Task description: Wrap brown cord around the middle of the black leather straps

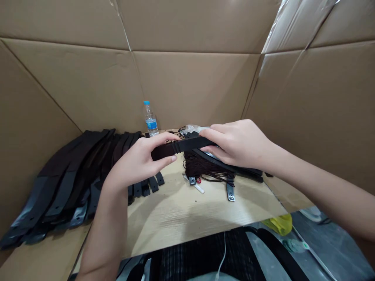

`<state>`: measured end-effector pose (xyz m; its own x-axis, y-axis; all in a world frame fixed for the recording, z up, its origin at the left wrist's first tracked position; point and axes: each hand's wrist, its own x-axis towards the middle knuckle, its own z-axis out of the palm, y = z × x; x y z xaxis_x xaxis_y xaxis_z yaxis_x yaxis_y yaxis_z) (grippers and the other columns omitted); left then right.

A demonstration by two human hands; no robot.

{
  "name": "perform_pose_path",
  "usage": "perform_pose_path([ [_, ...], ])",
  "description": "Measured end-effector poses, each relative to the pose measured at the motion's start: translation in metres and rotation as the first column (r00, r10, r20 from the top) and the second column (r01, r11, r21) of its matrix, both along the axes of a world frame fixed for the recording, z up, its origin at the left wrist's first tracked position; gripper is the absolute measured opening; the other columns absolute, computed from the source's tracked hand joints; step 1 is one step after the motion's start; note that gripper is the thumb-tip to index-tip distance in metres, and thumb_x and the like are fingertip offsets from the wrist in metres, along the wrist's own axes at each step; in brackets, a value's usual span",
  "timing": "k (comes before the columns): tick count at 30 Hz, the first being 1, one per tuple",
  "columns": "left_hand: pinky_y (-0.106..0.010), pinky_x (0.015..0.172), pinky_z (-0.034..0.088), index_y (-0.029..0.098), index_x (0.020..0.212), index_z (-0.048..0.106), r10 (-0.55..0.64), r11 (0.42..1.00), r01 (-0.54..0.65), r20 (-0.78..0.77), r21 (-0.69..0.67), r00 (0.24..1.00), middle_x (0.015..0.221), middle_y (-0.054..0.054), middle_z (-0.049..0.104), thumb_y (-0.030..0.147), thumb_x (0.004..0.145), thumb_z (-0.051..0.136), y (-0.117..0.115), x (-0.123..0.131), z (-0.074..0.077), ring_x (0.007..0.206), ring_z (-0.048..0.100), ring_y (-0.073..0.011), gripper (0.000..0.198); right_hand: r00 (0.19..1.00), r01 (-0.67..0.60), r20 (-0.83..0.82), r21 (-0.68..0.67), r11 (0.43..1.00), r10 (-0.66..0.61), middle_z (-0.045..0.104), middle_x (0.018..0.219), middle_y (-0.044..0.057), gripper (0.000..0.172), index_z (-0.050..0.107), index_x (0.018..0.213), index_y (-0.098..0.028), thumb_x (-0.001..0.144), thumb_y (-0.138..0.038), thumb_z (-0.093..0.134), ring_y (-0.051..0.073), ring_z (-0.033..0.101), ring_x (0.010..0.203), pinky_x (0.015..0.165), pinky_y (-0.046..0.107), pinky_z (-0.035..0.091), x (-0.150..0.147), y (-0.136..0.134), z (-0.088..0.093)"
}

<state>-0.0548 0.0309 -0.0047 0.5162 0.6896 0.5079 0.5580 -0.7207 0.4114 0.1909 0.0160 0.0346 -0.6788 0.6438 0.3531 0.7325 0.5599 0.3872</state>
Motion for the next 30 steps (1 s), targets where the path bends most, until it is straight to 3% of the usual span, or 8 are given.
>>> perform_pose_path([
  [4,-0.028,0.086,0.054,0.024,0.115,0.064,0.036,0.991,-0.051,0.119,0.127,0.992,0.11,-0.002,0.073,0.044,0.08,0.07,-0.003,0.007,-0.001,0.094,0.069,-0.0188,0.041,0.998,0.034,0.059,-0.006,0.999,-0.034,0.069,0.083,0.007,0.033,0.066,0.109,-0.017,0.094,-0.036,0.043,0.016,0.054,0.061,0.053,0.029,0.017,-0.006,-0.013,0.026],
  [10,-0.027,0.084,0.056,0.022,0.102,0.069,0.033,0.969,-0.084,0.217,0.23,0.976,0.1,-0.001,0.075,0.038,0.084,0.068,0.003,0.005,-0.005,0.086,0.07,-0.0162,0.023,0.991,0.082,0.105,0.016,0.997,-0.083,0.068,0.082,0.008,0.032,0.067,0.109,-0.018,0.092,-0.035,0.046,0.017,0.054,0.063,0.056,0.031,0.019,-0.017,-0.02,0.045],
  [16,-0.03,0.085,0.056,0.022,0.102,0.071,0.016,0.975,-0.058,0.192,0.213,0.981,0.102,-0.002,0.076,0.043,0.084,0.065,0.005,-0.011,-0.003,0.09,0.07,-0.0191,0.028,0.991,0.005,0.129,0.097,0.995,-0.018,0.064,0.074,0.005,0.03,0.068,0.102,-0.02,0.091,-0.037,0.047,0.017,0.053,0.06,0.054,0.032,0.019,-0.022,-0.018,0.048],
  [22,-0.031,0.082,0.055,0.022,0.099,0.07,0.055,0.985,-0.082,0.178,0.15,0.983,0.099,-0.003,0.074,0.042,0.084,0.062,0.004,-0.012,-0.001,0.087,0.068,-0.0194,0.026,0.992,-0.066,0.118,0.213,0.975,0.042,0.061,0.068,0.002,0.027,0.068,0.096,-0.023,0.091,-0.039,0.047,0.016,0.054,0.057,0.051,0.032,0.017,-0.019,-0.011,0.046],
  [30,-0.026,0.069,0.051,0.022,0.087,0.068,0.007,0.992,-0.025,0.14,0.124,0.99,0.08,0.001,0.069,0.041,0.083,0.063,0.006,-0.013,0.002,0.07,0.061,-0.0143,0.02,0.996,-0.059,0.081,0.13,0.99,0.049,0.063,0.068,0.002,0.031,0.068,0.102,-0.025,0.094,-0.043,0.044,0.017,0.055,0.063,0.054,0.031,0.023,-0.015,-0.011,0.04],
])
